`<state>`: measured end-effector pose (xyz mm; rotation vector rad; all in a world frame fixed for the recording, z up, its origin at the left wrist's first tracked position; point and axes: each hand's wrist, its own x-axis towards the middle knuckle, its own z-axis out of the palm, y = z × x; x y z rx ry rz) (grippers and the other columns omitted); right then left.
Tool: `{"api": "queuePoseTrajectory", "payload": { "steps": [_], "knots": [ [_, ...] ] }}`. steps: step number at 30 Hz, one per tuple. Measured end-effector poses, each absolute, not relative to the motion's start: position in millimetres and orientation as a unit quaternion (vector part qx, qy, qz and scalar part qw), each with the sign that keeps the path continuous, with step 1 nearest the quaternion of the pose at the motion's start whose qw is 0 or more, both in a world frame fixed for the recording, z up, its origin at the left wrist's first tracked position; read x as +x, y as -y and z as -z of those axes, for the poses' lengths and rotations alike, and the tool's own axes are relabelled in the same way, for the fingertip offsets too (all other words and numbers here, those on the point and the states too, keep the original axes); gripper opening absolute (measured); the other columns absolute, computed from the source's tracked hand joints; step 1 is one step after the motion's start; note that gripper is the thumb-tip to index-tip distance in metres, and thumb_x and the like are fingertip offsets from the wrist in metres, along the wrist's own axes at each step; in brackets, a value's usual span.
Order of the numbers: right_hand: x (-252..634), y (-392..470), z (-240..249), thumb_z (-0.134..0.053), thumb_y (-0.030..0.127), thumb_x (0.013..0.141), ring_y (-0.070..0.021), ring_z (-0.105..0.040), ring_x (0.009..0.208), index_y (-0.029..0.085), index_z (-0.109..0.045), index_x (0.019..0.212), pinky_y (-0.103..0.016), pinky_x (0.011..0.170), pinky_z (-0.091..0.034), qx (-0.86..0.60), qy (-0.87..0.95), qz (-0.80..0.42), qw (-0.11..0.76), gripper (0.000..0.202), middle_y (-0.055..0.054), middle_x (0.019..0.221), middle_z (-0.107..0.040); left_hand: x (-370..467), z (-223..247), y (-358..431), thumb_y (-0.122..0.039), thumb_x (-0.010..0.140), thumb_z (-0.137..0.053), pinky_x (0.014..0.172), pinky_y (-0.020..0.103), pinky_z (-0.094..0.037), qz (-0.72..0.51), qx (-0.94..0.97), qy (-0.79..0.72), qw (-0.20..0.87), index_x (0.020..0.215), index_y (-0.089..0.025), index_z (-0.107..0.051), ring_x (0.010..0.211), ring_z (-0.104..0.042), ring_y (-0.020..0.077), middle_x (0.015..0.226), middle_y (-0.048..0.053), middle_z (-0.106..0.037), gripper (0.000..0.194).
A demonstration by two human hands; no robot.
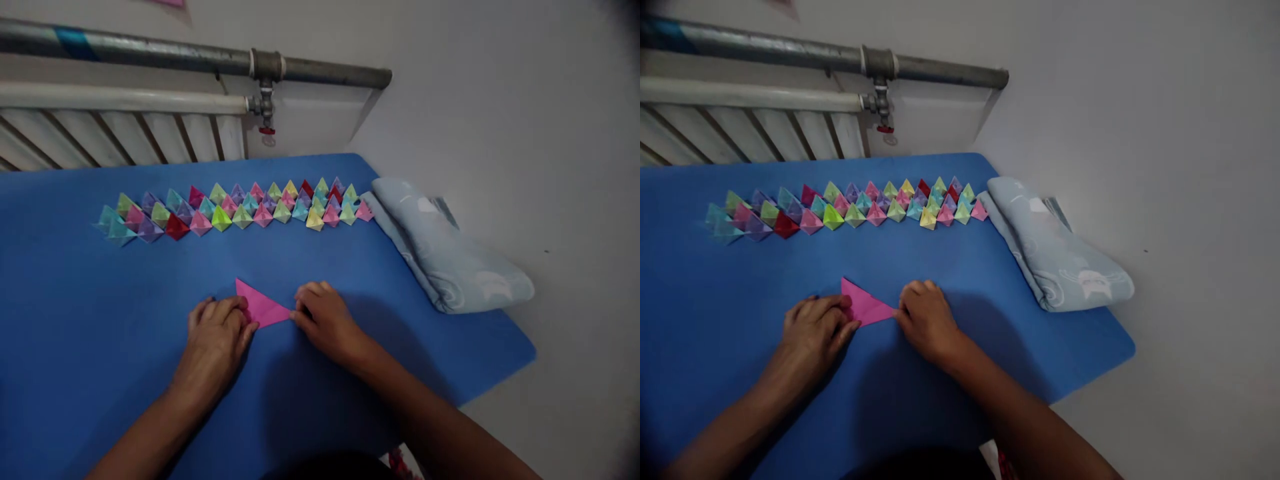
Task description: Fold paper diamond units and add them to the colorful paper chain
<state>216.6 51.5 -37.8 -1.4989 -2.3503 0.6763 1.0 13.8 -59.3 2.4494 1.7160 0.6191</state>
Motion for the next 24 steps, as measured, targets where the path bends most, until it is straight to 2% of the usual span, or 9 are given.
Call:
{"api": "queuePoseTrajectory", "payload": {
  "steps": [3, 5, 8, 11, 13, 17, 19, 22, 24],
  "knots": [
    [217, -51, 40, -0.064, 0.019, 0.084, -0.0174, -0.05, 0.09, 0.018, -0.057, 0.074, -0.031, 0.078, -0.032, -0.537, 0.799, -0.228, 0.146, 0.013, -0.002, 0.094, -0.063, -2, 60, -14, -0.028, 0.093, -0.052, 0.099, 0.052, -0.036, -0.195, 0.804, -0.559, 0.053, 0.086, -0.018, -0.065, 0.098, -0.06, 0.0253, 0.107, 0.008, -0.068, 0.018],
    [217, -51, 41, -0.064, 0.018, 0.083, -0.017, -0.049, 0.09, 0.018, -0.058, 0.074, -0.031, 0.078, -0.03, -0.55, 0.792, -0.225, 0.144, 0.011, -0.001, 0.095, -0.063, -5, 62, -14, -0.028, 0.094, -0.052, 0.097, 0.052, -0.037, -0.192, 0.812, -0.549, 0.045, 0.096, -0.02, -0.067, 0.098, -0.06, 0.0246, 0.107, 0.008, -0.067, 0.017],
    [218, -53, 40, -0.065, 0.018, 0.083, -0.0164, -0.05, 0.091, 0.018, -0.059, 0.074, -0.031, 0.08, -0.029, -0.551, 0.79, -0.229, 0.145, 0.01, -0.001, 0.095, -0.064, -10, 66, -14, -0.025, 0.095, -0.048, 0.094, 0.051, -0.04, -0.186, 0.832, -0.523, 0.009, 0.118, -0.03, -0.065, 0.097, -0.059, 0.024, 0.109, 0.008, -0.066, 0.029],
    [217, -53, 38, -0.065, 0.022, 0.083, -0.018, -0.052, 0.094, 0.019, -0.062, 0.077, -0.033, 0.081, -0.03, -0.549, 0.791, -0.23, 0.139, 0.007, -0.001, 0.097, -0.065, -12, 67, -11, -0.02, 0.096, -0.043, 0.092, 0.051, -0.041, -0.181, 0.842, -0.509, -0.022, 0.121, -0.035, -0.065, 0.096, -0.059, 0.0249, 0.111, 0.009, -0.065, 0.037],
    [214, -48, 37, -0.062, 0.02, 0.085, -0.02, -0.052, 0.097, 0.021, -0.066, 0.088, -0.035, 0.083, -0.032, -0.549, 0.797, -0.212, 0.136, 0.005, -0.002, 0.103, -0.066, -10, 66, -9, -0.017, 0.095, -0.041, 0.092, 0.052, -0.041, -0.172, 0.844, -0.507, -0.03, 0.122, -0.034, -0.065, 0.097, -0.058, 0.0263, 0.114, 0.01, -0.065, 0.04],
    [199, -24, 42, -0.047, 0.012, 0.091, -0.0252, -0.045, 0.121, 0.026, -0.06, 0.121, -0.043, 0.095, -0.032, -0.493, 0.847, -0.133, 0.148, 0.036, -0.005, 0.133, -0.058, -4, 63, -4, -0.012, 0.091, -0.043, 0.09, 0.053, -0.043, -0.138, 0.846, -0.511, -0.061, 0.127, -0.03, -0.062, 0.1, -0.058, 0.0296, 0.118, 0.013, -0.064, 0.044],
    [192, -11, 45, -0.046, 0.023, 0.095, -0.0281, -0.038, 0.13, 0.025, -0.051, 0.134, -0.046, 0.1, -0.031, -0.462, 0.868, -0.122, 0.135, 0.039, -0.006, 0.141, -0.053, -1, 62, -2, -0.012, 0.09, -0.045, 0.091, 0.053, -0.042, -0.129, 0.846, -0.511, -0.078, 0.126, -0.025, -0.063, 0.104, -0.058, 0.031, 0.12, 0.015, -0.064, 0.042],
    [190, 0, 49, -0.044, 0.045, 0.097, -0.033, -0.031, 0.136, 0.023, -0.043, 0.142, -0.052, 0.105, -0.028, -0.452, 0.877, -0.125, 0.101, 0.05, -0.007, 0.146, -0.047, -2, 60, 3, -0.014, 0.09, -0.047, 0.095, 0.053, -0.042, -0.123, 0.849, -0.507, -0.083, 0.125, -0.022, -0.063, 0.108, -0.058, 0.0308, 0.123, 0.015, -0.064, 0.039],
    [193, 1, 48, -0.041, 0.048, 0.098, -0.0346, -0.028, 0.139, 0.023, -0.043, 0.143, -0.054, 0.107, -0.026, -0.445, 0.883, -0.122, 0.082, 0.052, -0.006, 0.148, -0.046, -5, 59, 9, -0.017, 0.092, -0.046, 0.097, 0.054, -0.04, -0.122, 0.852, -0.503, -0.077, 0.125, -0.023, -0.063, 0.111, -0.058, 0.0303, 0.126, 0.014, -0.064, 0.038]
  ]
}}
